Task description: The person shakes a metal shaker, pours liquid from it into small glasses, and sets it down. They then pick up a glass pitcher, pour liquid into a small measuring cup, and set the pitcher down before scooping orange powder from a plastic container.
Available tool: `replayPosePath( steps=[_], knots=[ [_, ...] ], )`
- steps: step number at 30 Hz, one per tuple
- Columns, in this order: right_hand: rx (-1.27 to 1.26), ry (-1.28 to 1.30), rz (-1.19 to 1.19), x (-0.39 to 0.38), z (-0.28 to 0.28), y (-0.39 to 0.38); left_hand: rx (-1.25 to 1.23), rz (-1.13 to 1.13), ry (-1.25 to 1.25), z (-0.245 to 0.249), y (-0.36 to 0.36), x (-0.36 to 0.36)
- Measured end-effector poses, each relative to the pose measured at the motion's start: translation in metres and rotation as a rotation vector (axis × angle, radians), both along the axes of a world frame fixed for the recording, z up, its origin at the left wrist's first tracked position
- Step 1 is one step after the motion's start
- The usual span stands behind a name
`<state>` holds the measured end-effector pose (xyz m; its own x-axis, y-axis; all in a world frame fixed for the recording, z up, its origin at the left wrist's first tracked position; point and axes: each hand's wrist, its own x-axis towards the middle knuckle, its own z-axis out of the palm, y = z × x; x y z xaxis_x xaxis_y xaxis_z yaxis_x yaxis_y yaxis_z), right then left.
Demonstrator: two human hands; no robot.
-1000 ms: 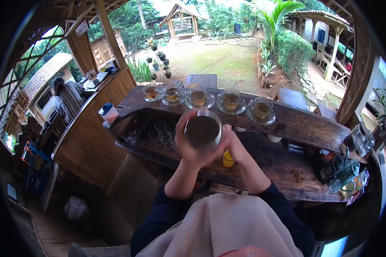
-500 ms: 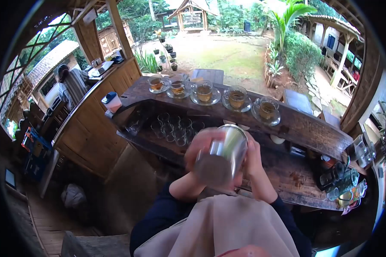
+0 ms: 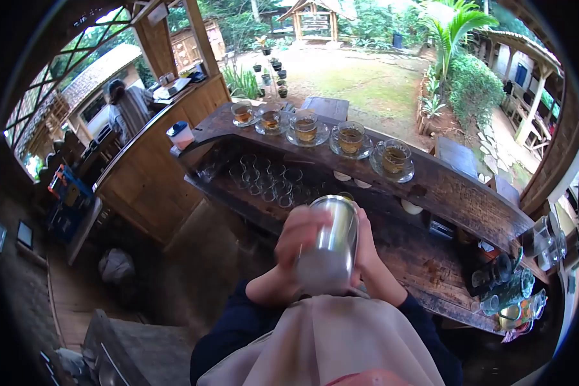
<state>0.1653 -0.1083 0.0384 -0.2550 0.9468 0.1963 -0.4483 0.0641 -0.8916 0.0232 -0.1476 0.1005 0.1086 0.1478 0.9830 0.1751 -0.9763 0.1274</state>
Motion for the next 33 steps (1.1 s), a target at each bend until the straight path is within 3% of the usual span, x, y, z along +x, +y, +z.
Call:
replayPosePath(
  steps=[1, 2, 3, 4, 5, 7, 8, 9, 10, 11, 13, 16, 17, 18, 19, 20, 21, 22, 23, 24, 25, 26, 27, 28, 29, 30, 31, 32, 33],
  knots=[
    [0.232, -0.211, -0.022, 0.002, 0.034, -0.02, 0.132, -0.038, -0.148, 0.028, -0.031, 0.005],
    [0.491, -0.151, -0.012, -0.002, 0.05, -0.031, 0.19, 0.087, -0.407, 0.045, -0.066, 0.036],
    [0.752, -0.084, -0.001, -0.003, 0.062, -0.038, 0.431, -0.063, -0.447, 0.039, -0.071, 0.034],
    [0.844, 0.037, 0.082, -0.002, 0.071, -0.041, 0.673, -0.219, -0.475, 0.035, -0.073, 0.03],
    [0.848, 0.047, 0.094, 0.001, 0.065, -0.038, 0.679, -0.208, -0.466, 0.032, -0.076, 0.031],
    [0.694, 0.062, 0.021, 0.0, 0.032, -0.026, 0.331, 0.022, -0.17, 0.03, -0.086, 0.035],
    [0.336, 0.156, 0.077, -0.003, 0.013, -0.022, 0.225, 0.115, -0.011, 0.024, -0.07, 0.032],
    [-0.393, 0.564, 0.453, 0.0, -0.047, 0.003, 0.115, 0.207, 0.145, 0.012, -0.045, 0.027],
    [-0.394, 0.561, 0.466, 0.006, -0.041, 0.004, -0.011, 0.185, 0.027, 0.001, -0.02, 0.037],
    [-0.301, 0.444, 0.362, 0.01, -0.027, 0.005, -0.139, 0.165, -0.091, -0.012, -0.002, 0.048],
    [-0.159, 0.235, 0.287, 0.014, -0.011, 0.004, 0.012, 0.114, -0.273, -0.032, 0.001, 0.044],
    [0.619, -0.295, 0.093, 0.016, 0.063, -0.034, 0.272, 0.283, -0.146, 0.003, -0.087, 0.027],
    [0.906, -0.239, 0.149, 0.014, 0.067, -0.037, 0.49, 0.2, -0.273, 0.017, -0.1, 0.04],
    [0.947, -0.164, 0.214, 0.012, 0.083, -0.05, 0.711, 0.113, -0.399, 0.024, -0.105, 0.053],
    [0.987, -0.09, 0.279, 0.01, 0.096, -0.061, 0.706, 0.12, -0.399, 0.022, -0.103, 0.055],
    [1.117, -0.159, 0.148, 0.001, 0.082, -0.048, 0.626, 0.217, -0.405, 0.021, -0.1, 0.054],
    [0.916, -0.278, 0.004, -0.011, 0.069, -0.049, 0.544, 0.315, -0.412, 0.017, -0.098, 0.05],
    [0.639, -0.353, 0.039, -0.017, 0.052, -0.035, 0.214, 0.407, -0.202, -0.01, -0.088, 0.025],
    [0.053, 0.066, 0.332, -0.022, 0.027, -0.016, -0.114, 0.486, 0.008, -0.04, -0.073, -0.001],
    [-0.318, 0.318, 0.569, -0.027, -0.014, 0.016, -0.221, 0.408, -0.18, -0.046, -0.038, 0.01],
    [-0.144, 0.18, 0.377, -0.026, -0.018, 0.023, -0.331, 0.326, -0.361, -0.043, -0.012, 0.025],
    [-0.171, 0.204, 0.352, -0.029, -0.024, 0.022, -0.32, 0.321, -0.354, -0.043, -0.012, 0.021],
    [-0.183, 0.22, 0.33, -0.029, -0.027, 0.027, -0.17, 0.338, -0.348, -0.042, -0.012, 0.018],
    [0.015, 0.088, 0.253, -0.031, -0.017, 0.024, -0.029, 0.359, -0.345, -0.043, -0.017, 0.015],
    [0.194, -0.041, 0.173, -0.033, 0.002, 0.01, -0.005, 0.501, -0.139, -0.044, -0.04, -0.001],
    [0.508, -0.274, 0.101, -0.027, 0.048, -0.011, -0.063, 0.565, 0.052, -0.007, -0.092, -0.01],
    [0.852, -0.386, -0.069, -0.031, 0.068, -0.016, 0.22, 0.431, -0.08, -0.008, -0.092, -0.006],
    [0.984, -0.202, 0.011, -0.036, 0.072, -0.013, 0.628, 0.243, -0.456, 0.012, -0.073, 0.027],
    [1.108, -0.015, 0.093, -0.042, 0.074, -0.011, 0.631, 0.238, -0.455, 0.011, -0.066, 0.029]
  ],
)
